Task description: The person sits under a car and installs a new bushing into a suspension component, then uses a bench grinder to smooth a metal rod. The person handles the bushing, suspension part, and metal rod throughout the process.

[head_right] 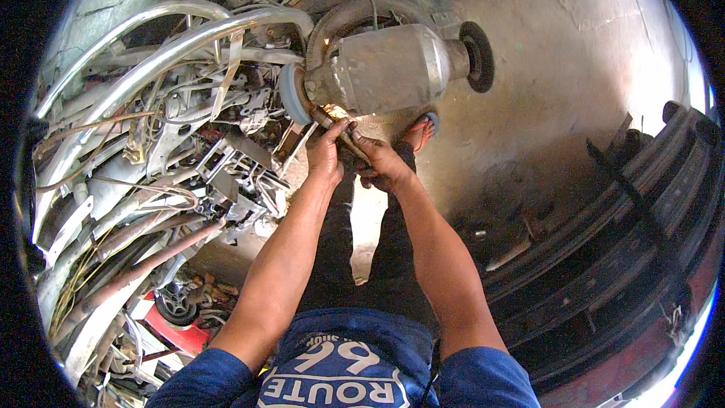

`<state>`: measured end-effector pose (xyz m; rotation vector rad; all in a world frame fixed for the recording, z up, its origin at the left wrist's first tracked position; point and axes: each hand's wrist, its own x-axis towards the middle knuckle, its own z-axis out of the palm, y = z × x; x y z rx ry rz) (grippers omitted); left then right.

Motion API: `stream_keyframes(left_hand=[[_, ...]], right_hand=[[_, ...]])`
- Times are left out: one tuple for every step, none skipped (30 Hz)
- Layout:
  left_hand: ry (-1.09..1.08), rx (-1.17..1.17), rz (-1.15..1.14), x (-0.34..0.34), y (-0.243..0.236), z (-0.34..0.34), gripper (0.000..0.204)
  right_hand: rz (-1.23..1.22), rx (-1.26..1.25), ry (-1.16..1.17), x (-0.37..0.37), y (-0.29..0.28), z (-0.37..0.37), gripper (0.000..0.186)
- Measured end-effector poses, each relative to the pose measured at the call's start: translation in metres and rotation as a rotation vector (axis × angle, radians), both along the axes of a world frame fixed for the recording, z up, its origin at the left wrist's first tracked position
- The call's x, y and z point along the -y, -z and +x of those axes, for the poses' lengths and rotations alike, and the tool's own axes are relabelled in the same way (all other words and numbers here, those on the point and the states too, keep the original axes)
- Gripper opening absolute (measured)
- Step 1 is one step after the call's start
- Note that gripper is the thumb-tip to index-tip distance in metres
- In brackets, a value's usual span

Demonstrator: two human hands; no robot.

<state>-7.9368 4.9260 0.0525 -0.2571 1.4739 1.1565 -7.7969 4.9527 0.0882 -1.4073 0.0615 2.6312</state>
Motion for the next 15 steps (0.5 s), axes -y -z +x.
stream_keyframes(left_hand=[[-0.019, 0.015, 0.024, -0.001, -0.002, 0.001, 0.031], [-0.036, 0.032, 0.006, -0.002, -0.004, 0.002, 0.032], [-0.061, 0.040, 0.031, -0.002, -0.006, 0.002, 0.033], [-0.050, 0.044, -0.010, -0.003, -0.007, 0.002, 0.031], [-0.022, -0.015, -0.032, -0.003, -0.008, 0.002, 0.030], [0.007, -0.076, -0.033, -0.003, -0.008, 0.002, 0.031], [0.034, -0.138, -0.035, -0.003, -0.007, 0.002, 0.031], [0.038, -0.080, -0.087, -0.003, -0.006, 0.001, 0.031], [0.028, -0.075, -0.015, -0.003, -0.005, 0.001, 0.030], [0.018, -0.080, 0.028, -0.003, -0.003, 0.001, 0.029], [0.011, -0.076, 0.023, -0.003, -0.002, 0.001, 0.027], [-0.018, -0.086, 0.066, -0.004, -0.001, 0.002, 0.026], [-0.030, -0.084, 0.058, -0.004, -0.001, 0.002, 0.026], [-0.032, -0.070, 0.023, -0.004, -0.001, 0.002, 0.027], [-0.044, -0.055, -0.023, -0.003, 0.000, 0.003, 0.027]], right_hand=[[-0.019, -0.064, 0.016, 0.000, 0.002, 0.000, 0.044], [-0.067, -0.068, 0.020, 0.002, 0.003, 0.001, 0.042], [-0.114, -0.072, 0.022, 0.004, 0.004, 0.001, 0.041], [0.008, -0.014, 0.007, 0.007, 0.003, 0.000, 0.038], [0.268, 0.130, -0.098, 0.011, 0.000, -0.002, 0.037], [0.517, 0.321, -0.210, 0.015, -0.003, -0.005, 0.039], [0.795, 0.494, -0.316, 0.019, -0.007, -0.007, 0.041], [1.113, 0.638, -0.338, 0.022, -0.011, -0.010, 0.043], [1.171, 0.713, -0.468, 0.023, -0.014, -0.012, 0.044], [1.246, 0.791, -0.588, 0.024, -0.017, -0.015, 0.045], [1.305, 0.861, -0.727, 0.023, -0.019, -0.016, 0.045], [1.247, 0.854, -0.733, 0.021, -0.019, -0.017, 0.043], [1.233, 0.805, -0.652, 0.019, -0.019, -0.018, 0.042], [1.203, 0.747, -0.588, 0.016, -0.018, -0.018, 0.041], [1.158, 0.701, -0.531, 0.013, -0.017, -0.017, 0.040]])
